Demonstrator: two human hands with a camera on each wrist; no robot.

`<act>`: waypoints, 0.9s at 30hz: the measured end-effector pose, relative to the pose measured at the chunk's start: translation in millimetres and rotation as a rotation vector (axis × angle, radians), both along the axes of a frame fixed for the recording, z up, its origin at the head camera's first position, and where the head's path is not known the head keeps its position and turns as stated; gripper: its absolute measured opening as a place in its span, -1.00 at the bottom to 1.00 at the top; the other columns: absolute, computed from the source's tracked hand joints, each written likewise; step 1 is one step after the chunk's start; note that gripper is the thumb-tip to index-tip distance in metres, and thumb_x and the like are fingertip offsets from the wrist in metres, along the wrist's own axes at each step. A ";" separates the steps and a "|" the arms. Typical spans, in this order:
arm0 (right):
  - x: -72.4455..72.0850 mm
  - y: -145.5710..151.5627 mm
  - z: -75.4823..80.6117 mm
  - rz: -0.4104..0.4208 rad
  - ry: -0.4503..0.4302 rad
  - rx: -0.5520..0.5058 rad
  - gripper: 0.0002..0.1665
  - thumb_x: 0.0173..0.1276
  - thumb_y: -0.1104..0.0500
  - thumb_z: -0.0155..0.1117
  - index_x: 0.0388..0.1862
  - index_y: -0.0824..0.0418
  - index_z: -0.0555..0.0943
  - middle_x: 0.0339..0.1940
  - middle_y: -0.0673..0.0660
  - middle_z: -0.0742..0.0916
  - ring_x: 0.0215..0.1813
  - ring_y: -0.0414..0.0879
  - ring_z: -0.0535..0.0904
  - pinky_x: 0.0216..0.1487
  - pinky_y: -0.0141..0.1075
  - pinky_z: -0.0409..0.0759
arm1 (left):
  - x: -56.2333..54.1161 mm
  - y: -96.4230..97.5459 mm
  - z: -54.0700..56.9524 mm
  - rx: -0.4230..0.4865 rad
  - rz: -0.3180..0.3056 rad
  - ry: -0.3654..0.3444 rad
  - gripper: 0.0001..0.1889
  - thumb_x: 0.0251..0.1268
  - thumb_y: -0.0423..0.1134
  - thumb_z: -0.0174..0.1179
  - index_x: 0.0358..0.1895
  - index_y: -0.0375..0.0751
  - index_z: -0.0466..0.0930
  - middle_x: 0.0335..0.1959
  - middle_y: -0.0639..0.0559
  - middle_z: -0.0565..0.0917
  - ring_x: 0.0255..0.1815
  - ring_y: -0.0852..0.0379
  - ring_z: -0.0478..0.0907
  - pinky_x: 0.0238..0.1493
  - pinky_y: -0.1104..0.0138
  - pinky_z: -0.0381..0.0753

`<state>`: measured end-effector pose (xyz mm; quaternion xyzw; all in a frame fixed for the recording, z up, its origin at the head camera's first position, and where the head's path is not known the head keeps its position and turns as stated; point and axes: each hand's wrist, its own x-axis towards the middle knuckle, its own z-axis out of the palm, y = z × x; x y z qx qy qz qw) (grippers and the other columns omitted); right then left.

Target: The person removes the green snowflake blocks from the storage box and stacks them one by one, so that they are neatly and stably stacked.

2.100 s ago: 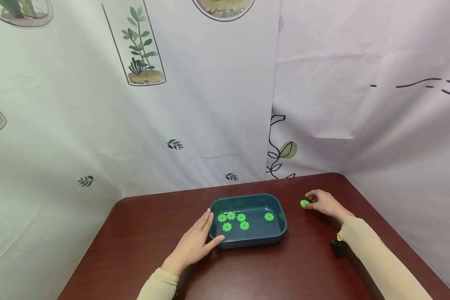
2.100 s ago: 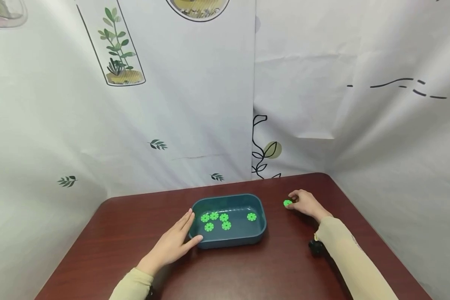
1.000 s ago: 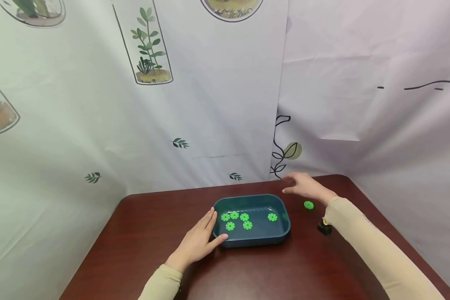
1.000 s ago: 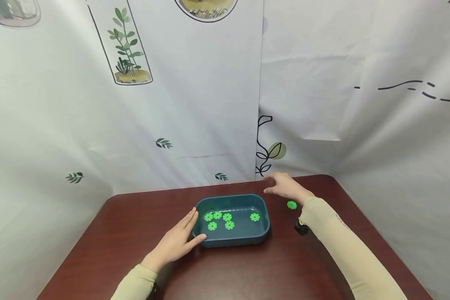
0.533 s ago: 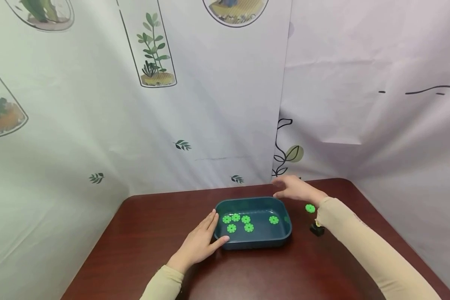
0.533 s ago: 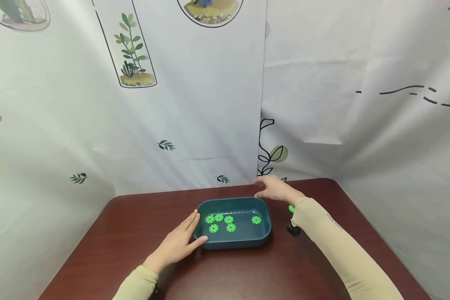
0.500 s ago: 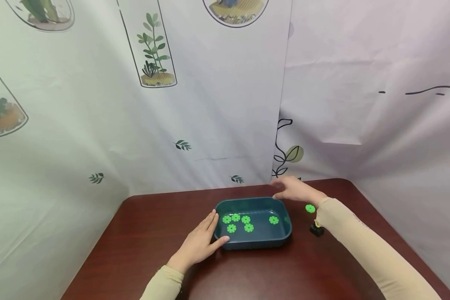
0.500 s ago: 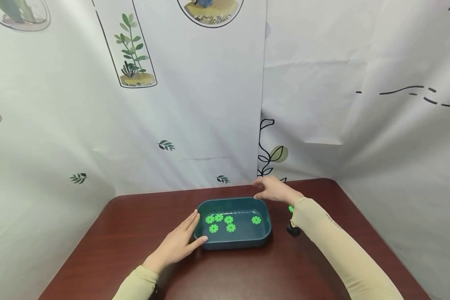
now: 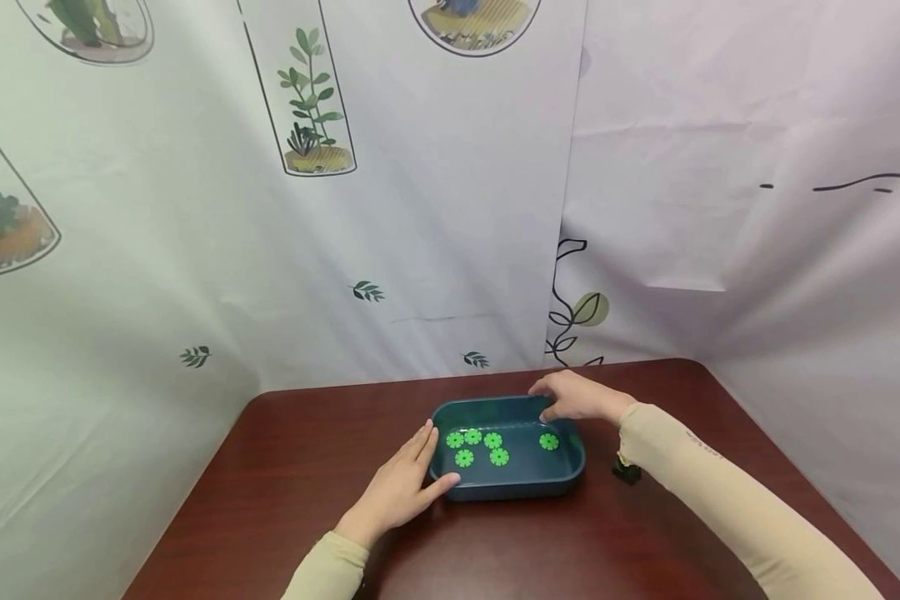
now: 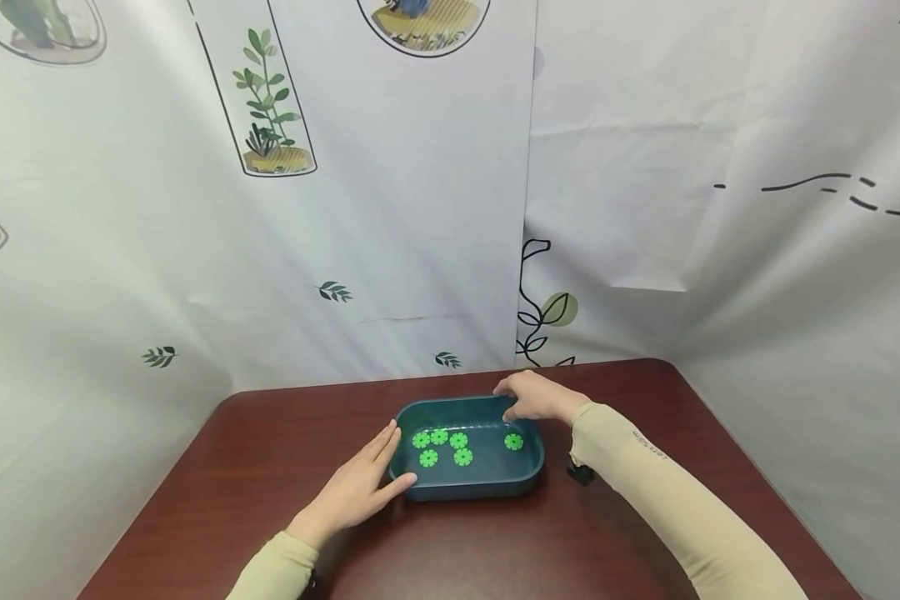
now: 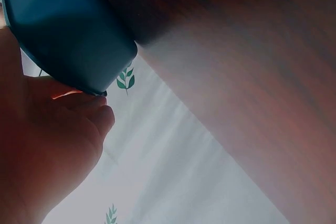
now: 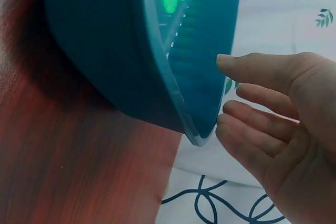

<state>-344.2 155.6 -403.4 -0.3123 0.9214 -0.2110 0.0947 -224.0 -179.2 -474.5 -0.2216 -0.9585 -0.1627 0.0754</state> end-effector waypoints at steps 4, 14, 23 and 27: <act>0.1 1.4 -0.3 -0.013 -0.006 -0.017 -0.44 0.27 0.22 0.49 0.25 0.28 0.62 0.20 0.19 0.68 0.23 0.17 0.60 0.14 0.03 0.62 | -0.7 0.6 0.0 -0.005 0.005 -0.007 0.00 0.40 0.47 -0.13 0.56 -0.34 0.14 0.61 -0.16 0.10 0.58 -0.08 0.12 0.45 0.03 0.29; 6.2 -2.4 3.9 0.055 -0.020 0.043 -0.46 0.28 0.23 0.48 0.24 0.31 0.62 0.16 0.18 0.70 0.17 0.09 0.63 0.11 -0.04 0.64 | 0.3 -0.9 2.3 0.004 0.006 -0.016 0.00 0.40 0.46 -0.11 0.56 -0.35 0.14 0.61 -0.17 0.10 0.59 -0.08 0.11 0.45 0.02 0.28; 10.0 -10.8 -10.7 0.083 -0.094 0.110 -0.53 0.28 0.30 0.46 0.18 0.30 0.66 0.08 0.20 0.73 0.09 0.06 0.66 0.04 -0.06 0.67 | 0.7 -2.1 -0.4 -0.007 0.006 -0.014 0.00 0.39 0.47 -0.13 0.56 -0.34 0.16 0.61 -0.16 0.11 0.59 -0.07 0.11 0.44 0.03 0.30; 11.7 -13.5 -14.8 0.080 -0.097 0.149 -0.57 0.27 0.33 0.45 0.14 0.29 0.69 0.07 0.18 0.74 0.09 0.05 0.66 0.06 -0.04 0.66 | 0.5 -1.3 -0.9 -0.004 0.005 -0.014 0.00 0.39 0.48 -0.13 0.56 -0.32 0.15 0.61 -0.15 0.10 0.59 -0.07 0.10 0.44 0.04 0.29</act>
